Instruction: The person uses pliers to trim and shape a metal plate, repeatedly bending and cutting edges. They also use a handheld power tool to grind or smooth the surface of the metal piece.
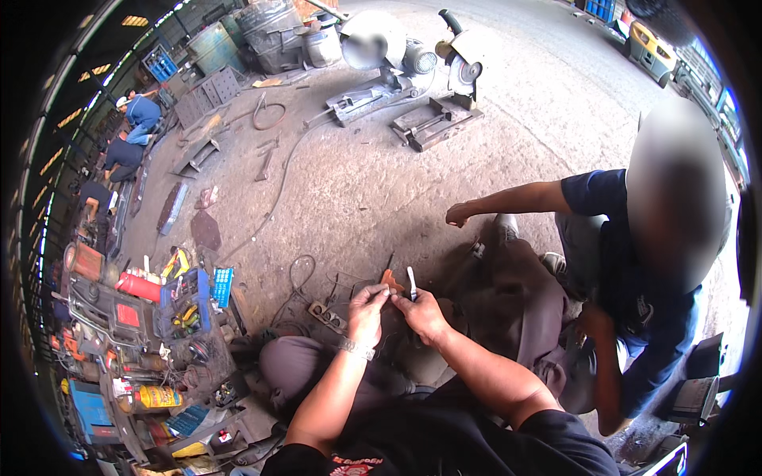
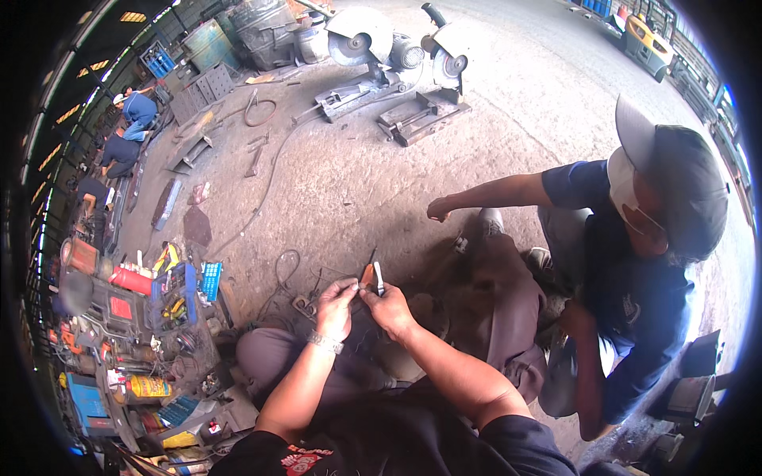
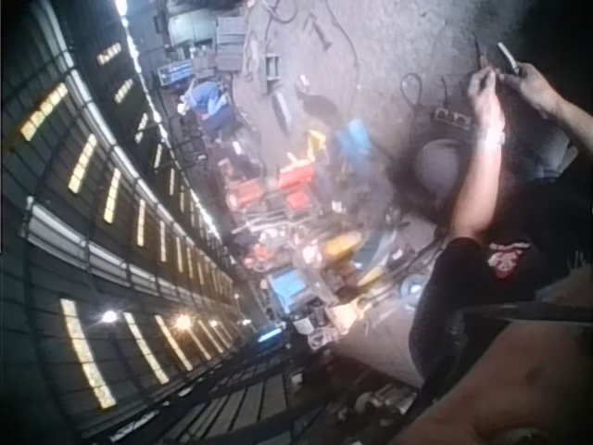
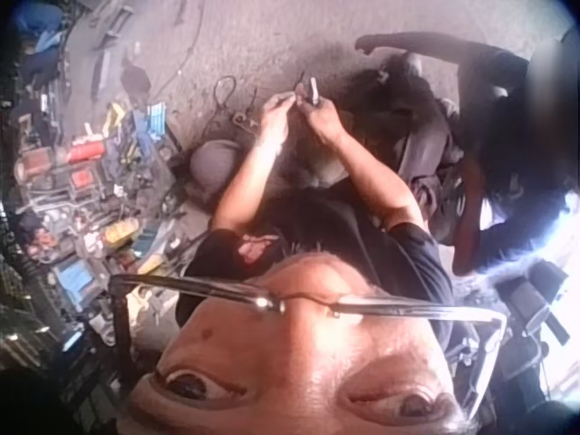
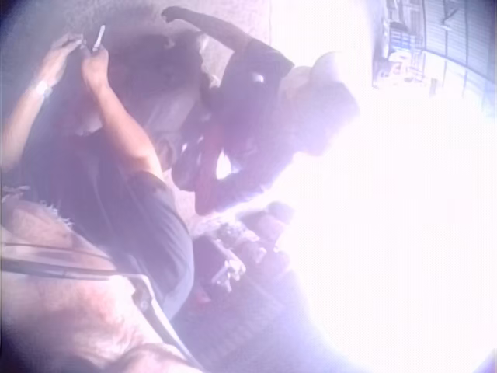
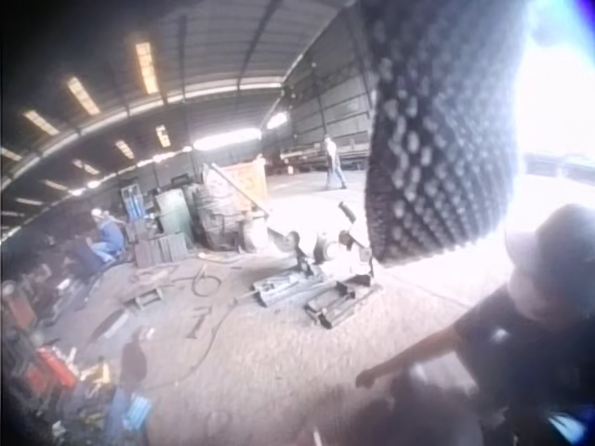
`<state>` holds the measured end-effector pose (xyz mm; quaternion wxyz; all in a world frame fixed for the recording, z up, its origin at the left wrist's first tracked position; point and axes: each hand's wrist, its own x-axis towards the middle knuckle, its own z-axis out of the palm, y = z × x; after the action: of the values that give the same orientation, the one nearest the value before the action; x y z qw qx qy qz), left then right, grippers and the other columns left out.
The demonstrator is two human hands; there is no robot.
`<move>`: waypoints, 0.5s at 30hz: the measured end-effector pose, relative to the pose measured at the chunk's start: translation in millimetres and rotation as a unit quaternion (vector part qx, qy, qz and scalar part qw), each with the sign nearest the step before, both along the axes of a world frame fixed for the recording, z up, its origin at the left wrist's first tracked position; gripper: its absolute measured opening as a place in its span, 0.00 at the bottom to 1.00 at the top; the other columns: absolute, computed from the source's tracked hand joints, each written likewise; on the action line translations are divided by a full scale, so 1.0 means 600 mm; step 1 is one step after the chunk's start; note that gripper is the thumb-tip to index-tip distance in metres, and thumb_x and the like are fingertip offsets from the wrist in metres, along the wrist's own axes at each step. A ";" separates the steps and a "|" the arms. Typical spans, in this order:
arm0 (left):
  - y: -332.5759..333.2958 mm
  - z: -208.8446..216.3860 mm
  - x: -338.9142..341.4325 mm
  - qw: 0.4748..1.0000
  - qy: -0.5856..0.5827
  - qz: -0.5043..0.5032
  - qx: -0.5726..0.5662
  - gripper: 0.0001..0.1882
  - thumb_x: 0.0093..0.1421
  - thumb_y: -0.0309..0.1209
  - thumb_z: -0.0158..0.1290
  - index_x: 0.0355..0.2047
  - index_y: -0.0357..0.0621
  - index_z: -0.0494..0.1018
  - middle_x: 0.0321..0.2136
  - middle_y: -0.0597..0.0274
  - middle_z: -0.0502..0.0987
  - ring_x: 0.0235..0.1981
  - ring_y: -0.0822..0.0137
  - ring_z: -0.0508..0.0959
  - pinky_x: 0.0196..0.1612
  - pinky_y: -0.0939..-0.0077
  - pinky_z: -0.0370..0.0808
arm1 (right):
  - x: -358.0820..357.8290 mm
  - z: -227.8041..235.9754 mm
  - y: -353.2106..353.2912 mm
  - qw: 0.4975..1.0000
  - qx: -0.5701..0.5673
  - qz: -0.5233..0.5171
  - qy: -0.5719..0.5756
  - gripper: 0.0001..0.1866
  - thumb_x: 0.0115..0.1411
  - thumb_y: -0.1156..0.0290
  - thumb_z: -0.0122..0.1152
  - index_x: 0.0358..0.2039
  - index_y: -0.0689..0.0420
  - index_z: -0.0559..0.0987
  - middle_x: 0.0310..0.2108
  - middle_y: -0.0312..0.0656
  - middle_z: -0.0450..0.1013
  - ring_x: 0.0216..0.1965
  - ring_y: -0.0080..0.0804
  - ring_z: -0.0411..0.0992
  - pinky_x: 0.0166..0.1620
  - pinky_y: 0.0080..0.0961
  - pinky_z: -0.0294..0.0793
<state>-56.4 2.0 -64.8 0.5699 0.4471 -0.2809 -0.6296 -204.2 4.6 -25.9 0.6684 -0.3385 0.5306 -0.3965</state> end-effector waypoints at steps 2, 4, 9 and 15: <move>0.004 -0.004 -0.010 1.000 0.017 -0.007 0.024 0.06 0.66 0.19 0.52 0.41 0.35 0.78 0.39 0.54 0.82 0.43 0.66 0.81 0.51 0.71 0.78 | -0.004 -0.033 -0.001 1.000 -0.006 -0.014 0.006 0.10 0.65 0.68 0.64 0.40 0.62 0.81 0.29 0.33 0.75 0.30 0.19 0.68 0.33 0.24 0.69; 0.005 -0.006 -0.011 0.997 0.053 -0.016 0.049 0.05 0.66 0.20 0.53 0.40 0.34 0.77 0.39 0.54 0.82 0.43 0.66 0.81 0.51 0.71 0.77 | 0.002 -0.073 -0.006 0.999 -0.029 -0.021 0.032 0.15 0.63 0.66 0.65 0.44 0.63 0.80 0.32 0.38 0.78 0.34 0.23 0.71 0.39 0.28 0.73; -0.035 -0.010 0.014 0.993 0.091 0.002 0.077 0.24 0.67 0.33 0.56 0.60 0.38 0.67 0.56 0.55 0.75 0.57 0.58 0.75 0.64 0.59 0.67 | -0.033 -0.065 -0.009 0.997 -0.017 -0.071 -0.002 0.07 0.63 0.69 0.63 0.35 0.61 0.78 0.23 0.33 0.73 0.24 0.19 0.65 0.28 0.26 0.67; -0.150 -0.136 0.150 0.964 -0.064 0.207 0.152 0.13 0.65 0.30 0.54 0.49 0.41 0.73 0.46 0.57 0.79 0.46 0.59 0.80 0.47 0.68 0.77 | 0.004 -0.043 0.067 0.981 0.188 0.001 -0.044 0.05 0.64 0.72 0.61 0.32 0.58 0.76 0.23 0.35 0.74 0.22 0.22 0.69 0.27 0.24 0.69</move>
<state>33.6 -87.7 -146.3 0.5943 0.6162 -0.1192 -0.5029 -201.7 44.6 -51.8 0.7432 -0.1897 0.5652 -0.3036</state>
